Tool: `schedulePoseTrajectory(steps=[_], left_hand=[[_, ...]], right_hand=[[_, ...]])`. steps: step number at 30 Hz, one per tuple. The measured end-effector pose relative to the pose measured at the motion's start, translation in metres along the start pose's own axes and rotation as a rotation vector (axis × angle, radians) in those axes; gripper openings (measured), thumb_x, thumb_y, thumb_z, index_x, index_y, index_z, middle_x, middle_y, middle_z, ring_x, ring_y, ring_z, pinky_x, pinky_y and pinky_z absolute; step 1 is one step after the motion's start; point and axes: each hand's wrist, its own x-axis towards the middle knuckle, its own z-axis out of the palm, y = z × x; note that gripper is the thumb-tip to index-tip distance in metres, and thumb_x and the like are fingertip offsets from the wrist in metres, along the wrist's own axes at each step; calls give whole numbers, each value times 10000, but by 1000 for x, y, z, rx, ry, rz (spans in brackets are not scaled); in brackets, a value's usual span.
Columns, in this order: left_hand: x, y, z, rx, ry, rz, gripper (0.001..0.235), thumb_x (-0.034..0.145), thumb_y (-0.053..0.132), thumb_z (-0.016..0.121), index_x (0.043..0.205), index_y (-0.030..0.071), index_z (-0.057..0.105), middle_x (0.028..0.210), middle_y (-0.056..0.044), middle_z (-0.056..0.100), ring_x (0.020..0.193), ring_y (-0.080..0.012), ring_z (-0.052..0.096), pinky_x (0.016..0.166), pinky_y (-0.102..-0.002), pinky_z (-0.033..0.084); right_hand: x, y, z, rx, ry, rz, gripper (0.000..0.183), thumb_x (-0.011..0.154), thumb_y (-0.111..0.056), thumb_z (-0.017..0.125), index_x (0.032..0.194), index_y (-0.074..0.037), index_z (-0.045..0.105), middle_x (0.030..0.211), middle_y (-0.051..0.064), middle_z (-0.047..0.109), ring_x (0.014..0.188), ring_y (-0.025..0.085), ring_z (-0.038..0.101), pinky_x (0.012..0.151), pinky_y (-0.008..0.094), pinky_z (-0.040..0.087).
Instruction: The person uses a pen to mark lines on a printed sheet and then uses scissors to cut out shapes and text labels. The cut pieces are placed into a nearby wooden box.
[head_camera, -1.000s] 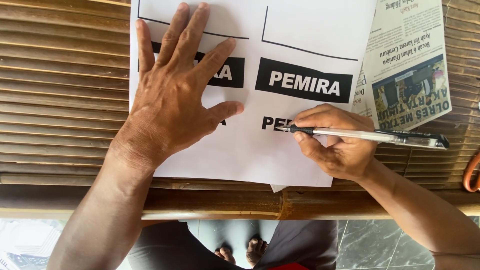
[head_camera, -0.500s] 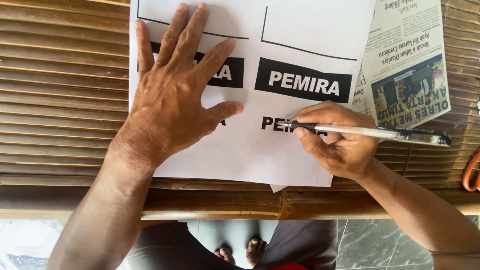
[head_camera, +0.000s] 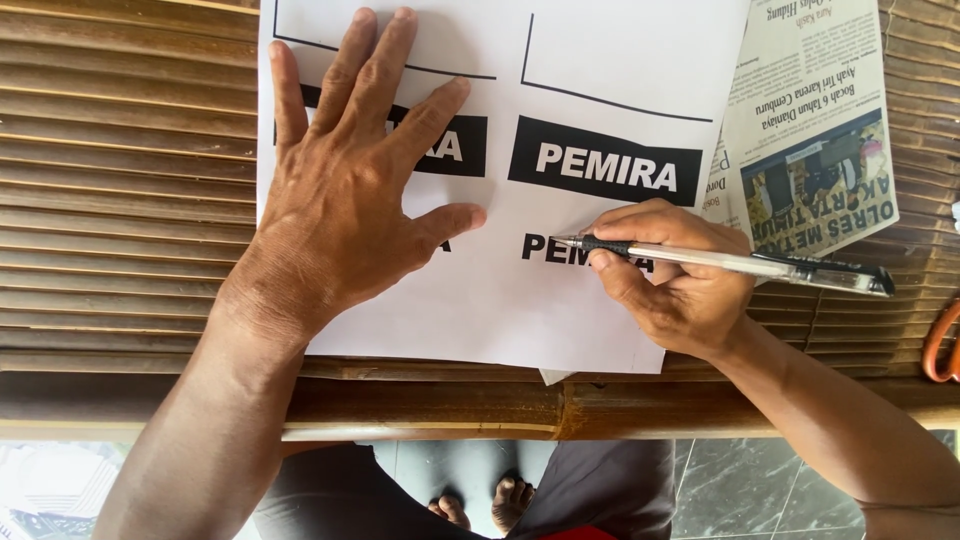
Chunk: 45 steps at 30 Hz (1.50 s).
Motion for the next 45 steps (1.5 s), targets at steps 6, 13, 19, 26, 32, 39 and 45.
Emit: schedulePoseTrajectory(steps=[6, 13, 19, 26, 32, 39, 45], left_hand=[[0, 0, -1, 6, 2, 3, 807, 817, 429, 883, 1480, 93, 569, 1656, -255, 244, 1546, -414, 147, 1167, -739, -18], [0, 0, -1, 7, 5, 7, 811, 818, 442, 883, 1480, 96, 567, 1657, -253, 238, 1548, -412, 142, 1166, -743, -19], [0, 0, 0, 6, 4, 4, 808, 813, 436, 887, 1473, 95, 571, 1655, -252, 241, 1545, -411, 143, 1163, -751, -8], [3, -11, -15, -27, 67, 27, 775, 946, 480, 839, 1524, 54, 549, 1649, -274, 234, 1547, -423, 178, 1182, -753, 30], [-14, -35, -49, -76, 425, 60, 554, 1160, 319, 735, 1519, -61, 550, 1530, -269, 515, 1428, -424, 476, 1130, -648, 448], [-70, -5, -42, -28, 452, -362, 704, 1057, 481, 622, 1426, -114, 552, 1447, -351, 546, 1329, -494, 562, 1026, -622, 513], [-129, 37, 20, 72, 387, -480, 747, 927, 456, 765, 1529, 114, 484, 1624, -164, 427, 1542, -374, 324, 1243, -697, 191]], right_hand=[[1, -1, 1, 31, 0, -16, 135, 907, -21, 717, 953, 99, 677, 916, 256, 729, 815, 308, 762, 648, 303, 617], [1, 3, 1, 32, 5, -39, 140, 899, -20, 729, 953, 95, 670, 909, 246, 731, 837, 335, 768, 684, 341, 640], [-1, 3, 0, 26, -1, -5, 137, 901, -16, 726, 959, 100, 682, 937, 264, 731, 820, 304, 764, 633, 288, 605], [-9, 10, -2, 210, 45, 37, 136, 912, 40, 666, 1021, 116, 638, 985, 286, 692, 865, 340, 754, 696, 348, 681], [-9, 17, -20, 417, 82, -56, 229, 1069, 21, 533, 1288, -14, 589, 1112, 208, 712, 871, 266, 793, 725, 298, 735], [-40, 20, -71, 28, 178, -72, 182, 1189, 38, 477, 1356, 100, 517, 1092, 345, 668, 909, 394, 761, 794, 393, 698], [-70, 23, -71, 35, 290, 63, 200, 1173, 91, 508, 1341, 198, 495, 1088, 396, 635, 878, 429, 701, 817, 450, 643]])
